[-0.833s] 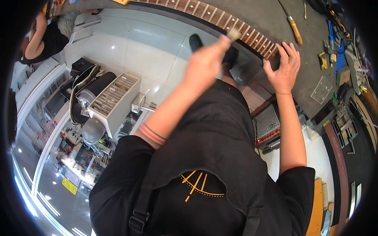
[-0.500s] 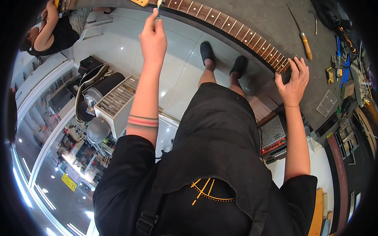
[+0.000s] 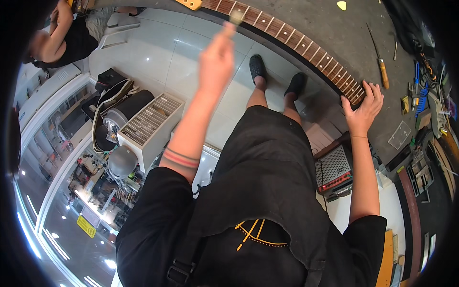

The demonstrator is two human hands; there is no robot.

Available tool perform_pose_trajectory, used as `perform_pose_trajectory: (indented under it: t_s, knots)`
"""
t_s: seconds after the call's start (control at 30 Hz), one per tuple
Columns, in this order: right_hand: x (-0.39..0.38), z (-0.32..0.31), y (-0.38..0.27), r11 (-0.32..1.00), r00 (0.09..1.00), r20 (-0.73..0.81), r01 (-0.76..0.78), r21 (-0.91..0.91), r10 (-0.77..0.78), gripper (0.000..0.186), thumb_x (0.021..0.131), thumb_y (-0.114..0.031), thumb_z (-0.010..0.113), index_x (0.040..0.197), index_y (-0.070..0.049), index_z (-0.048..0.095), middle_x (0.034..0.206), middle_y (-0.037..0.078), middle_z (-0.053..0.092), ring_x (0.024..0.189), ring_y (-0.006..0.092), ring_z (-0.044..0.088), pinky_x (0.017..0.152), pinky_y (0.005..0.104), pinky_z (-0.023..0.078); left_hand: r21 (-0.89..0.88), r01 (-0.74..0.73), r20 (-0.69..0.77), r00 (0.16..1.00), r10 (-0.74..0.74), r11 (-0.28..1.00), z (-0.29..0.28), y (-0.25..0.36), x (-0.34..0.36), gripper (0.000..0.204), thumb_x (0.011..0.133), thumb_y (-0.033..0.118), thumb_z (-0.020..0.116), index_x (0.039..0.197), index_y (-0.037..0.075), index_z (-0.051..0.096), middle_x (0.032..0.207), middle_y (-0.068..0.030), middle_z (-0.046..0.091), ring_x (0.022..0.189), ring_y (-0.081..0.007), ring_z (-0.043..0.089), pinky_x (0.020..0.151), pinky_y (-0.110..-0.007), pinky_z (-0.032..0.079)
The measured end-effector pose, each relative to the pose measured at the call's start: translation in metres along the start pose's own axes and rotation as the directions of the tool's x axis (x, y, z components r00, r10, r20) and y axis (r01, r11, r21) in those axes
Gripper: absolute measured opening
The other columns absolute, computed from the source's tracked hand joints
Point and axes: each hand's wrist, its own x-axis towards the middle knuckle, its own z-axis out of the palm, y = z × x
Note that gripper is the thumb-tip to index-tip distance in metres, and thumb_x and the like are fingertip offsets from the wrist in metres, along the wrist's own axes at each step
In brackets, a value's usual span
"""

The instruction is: The person applies a liquid to the fretboard with a small brush, rubs the fretboard and edges with a sanding block, brushes off debris, and then checks the neck's curvature.

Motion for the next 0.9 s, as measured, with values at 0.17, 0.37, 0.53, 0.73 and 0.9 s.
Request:
perform_pose_trajectory:
  t_s: [0.17, 0.37, 0.53, 0.73, 0.9]
  knots:
    - [-0.002, 0.001, -0.003, 0.999, 1.0, 0.003, -0.023, -0.031, 0.023, 0.084, 0.087, -0.045, 0.088, 0.159, -0.014, 0.057, 0.159, 0.012, 0.055, 0.162, 0.0385, 0.042, 0.139, 0.0607, 0.026, -0.065, -0.109, 0.003, 0.994, 0.11, 0.992, -0.019, -0.017, 0.027, 0.051, 0.105, 0.005, 0.071, 0.153, 0.019, 0.072, 0.102, -0.0203, 0.081, 0.083, -0.0433, 0.076, 0.071, -0.052, 0.061]
    - [-0.001, 0.003, -0.004, 0.999, 1.0, -0.004, -0.021, -0.043, 0.021, 0.082, 0.088, -0.044, 0.085, 0.159, -0.013, 0.057, 0.158, 0.012, 0.055, 0.162, 0.0385, 0.042, 0.139, 0.0603, 0.026, 0.113, -0.3, 0.117, 0.951, 0.287, 0.947, -0.025, -0.017, 0.017, 0.041, 0.113, 0.006, 0.065, 0.153, 0.012, 0.073, 0.093, -0.0152, 0.079, 0.067, -0.0115, 0.053, 0.064, -0.031, 0.051]
    - [-0.004, 0.004, -0.005, 0.998, 0.999, -0.008, -0.037, -0.056, 0.037, 0.083, 0.087, -0.044, 0.085, 0.158, -0.013, 0.058, 0.158, 0.012, 0.055, 0.162, 0.0383, 0.042, 0.139, 0.06, 0.027, -0.07, -0.042, -0.021, 0.999, 0.04, 0.997, -0.035, -0.026, 0.05, 0.044, 0.111, 0.005, 0.066, 0.154, 0.011, 0.071, 0.092, -0.0166, 0.078, 0.068, -0.0151, 0.062, 0.066, -0.033, 0.055]
    - [-0.001, 0.004, -0.006, 0.998, 0.999, -0.008, -0.035, -0.061, 0.035, 0.083, 0.085, -0.044, 0.085, 0.158, -0.014, 0.058, 0.157, 0.012, 0.055, 0.161, 0.0378, 0.043, 0.139, 0.0597, 0.027, -0.114, -0.237, 0.32, 0.911, 0.261, 0.965, 0.031, 0.04, -0.045, 0.064, 0.097, 0.006, 0.071, 0.159, 0.02, 0.067, 0.089, -0.0177, 0.071, 0.078, -0.0406, 0.075, 0.072, -0.056, 0.064]
    - [-0.003, 0.004, -0.006, 0.998, 0.999, -0.014, -0.031, -0.055, 0.03, 0.083, 0.088, -0.044, 0.083, 0.16, -0.012, 0.057, 0.16, 0.013, 0.054, 0.162, 0.039, 0.042, 0.139, 0.0598, 0.028, -0.089, -0.194, 0.267, 0.94, 0.211, 0.977, 0.017, 0.028, -0.014, 0.056, 0.103, 0.008, 0.068, 0.157, 0.022, 0.069, 0.091, -0.0213, 0.073, 0.073, -0.0443, 0.073, 0.069, -0.055, 0.061]
